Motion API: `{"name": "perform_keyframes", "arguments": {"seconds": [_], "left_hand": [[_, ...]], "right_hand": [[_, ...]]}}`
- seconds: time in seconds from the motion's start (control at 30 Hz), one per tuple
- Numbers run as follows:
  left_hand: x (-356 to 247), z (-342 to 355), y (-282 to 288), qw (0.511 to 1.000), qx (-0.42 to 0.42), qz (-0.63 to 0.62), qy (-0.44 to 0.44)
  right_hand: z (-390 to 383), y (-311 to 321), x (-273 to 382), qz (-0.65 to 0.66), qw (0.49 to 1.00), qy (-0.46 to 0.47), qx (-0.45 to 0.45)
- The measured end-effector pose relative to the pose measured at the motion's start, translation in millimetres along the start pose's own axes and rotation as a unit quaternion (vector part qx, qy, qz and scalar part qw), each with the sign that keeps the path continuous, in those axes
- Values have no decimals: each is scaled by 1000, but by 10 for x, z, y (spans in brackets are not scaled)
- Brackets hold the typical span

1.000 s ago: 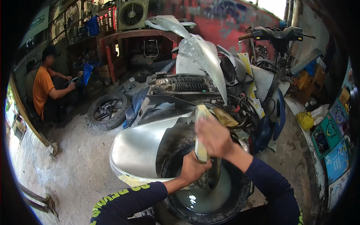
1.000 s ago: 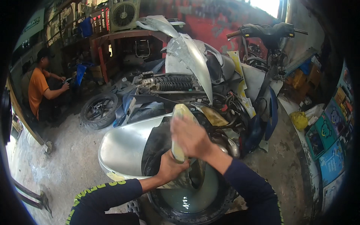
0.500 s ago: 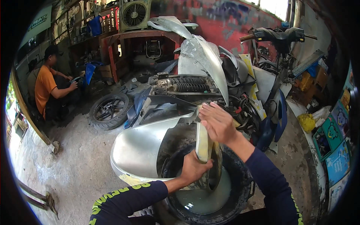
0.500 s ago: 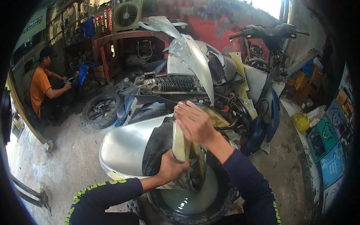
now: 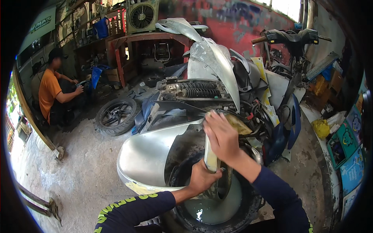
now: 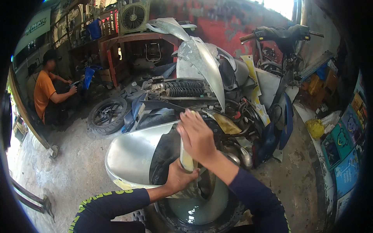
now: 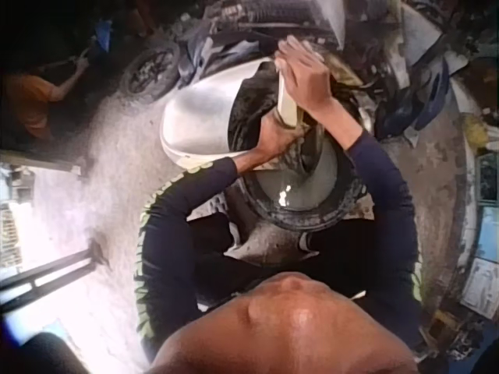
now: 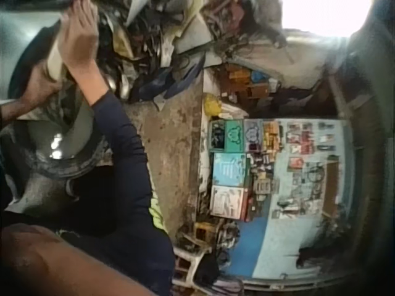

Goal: The person wets sandpaper in a basin of water and wet sands a motorcycle panel by hand, repeatedly rubbing and smoothing the surface.

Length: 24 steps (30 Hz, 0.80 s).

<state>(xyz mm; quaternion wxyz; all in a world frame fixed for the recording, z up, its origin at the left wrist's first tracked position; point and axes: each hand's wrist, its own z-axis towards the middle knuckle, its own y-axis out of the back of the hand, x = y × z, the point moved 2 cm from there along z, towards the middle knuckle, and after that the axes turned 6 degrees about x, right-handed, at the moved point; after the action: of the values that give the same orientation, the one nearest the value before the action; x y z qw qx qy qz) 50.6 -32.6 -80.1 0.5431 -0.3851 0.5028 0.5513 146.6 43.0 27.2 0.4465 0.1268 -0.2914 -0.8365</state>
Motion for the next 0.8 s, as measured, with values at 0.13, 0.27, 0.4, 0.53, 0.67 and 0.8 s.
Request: {"name": "perform_keyframes", "arguments": {"seconds": [0.13, 0.27, 0.4, 0.53, 0.67, 0.8], "left_hand": [[20, -13, 75, 999, 22, -31, 4], [-39, 41, 26, 1000, 11, 5, -10], [-8, 2, 61, 1000, 14, -6, -8], [-21, 39, -10, 1000, -8, 2, -16], [-25, 28, 15, 999, -24, -14, -25], [63, 44, -9, 999, -28, -11, -29]], "right_hand": [[5, 10, 345, -80, 995, 23, 61], [137, -42, 182, -128, 988, 5, 84], [90, -134, 215, -183, 981, -7, 68], [66, -125, 160, -173, 982, -11, 73], [38, -121, 258, -189, 978, -10, 84], [114, -13, 164, -188, 978, -28, 82]]}}
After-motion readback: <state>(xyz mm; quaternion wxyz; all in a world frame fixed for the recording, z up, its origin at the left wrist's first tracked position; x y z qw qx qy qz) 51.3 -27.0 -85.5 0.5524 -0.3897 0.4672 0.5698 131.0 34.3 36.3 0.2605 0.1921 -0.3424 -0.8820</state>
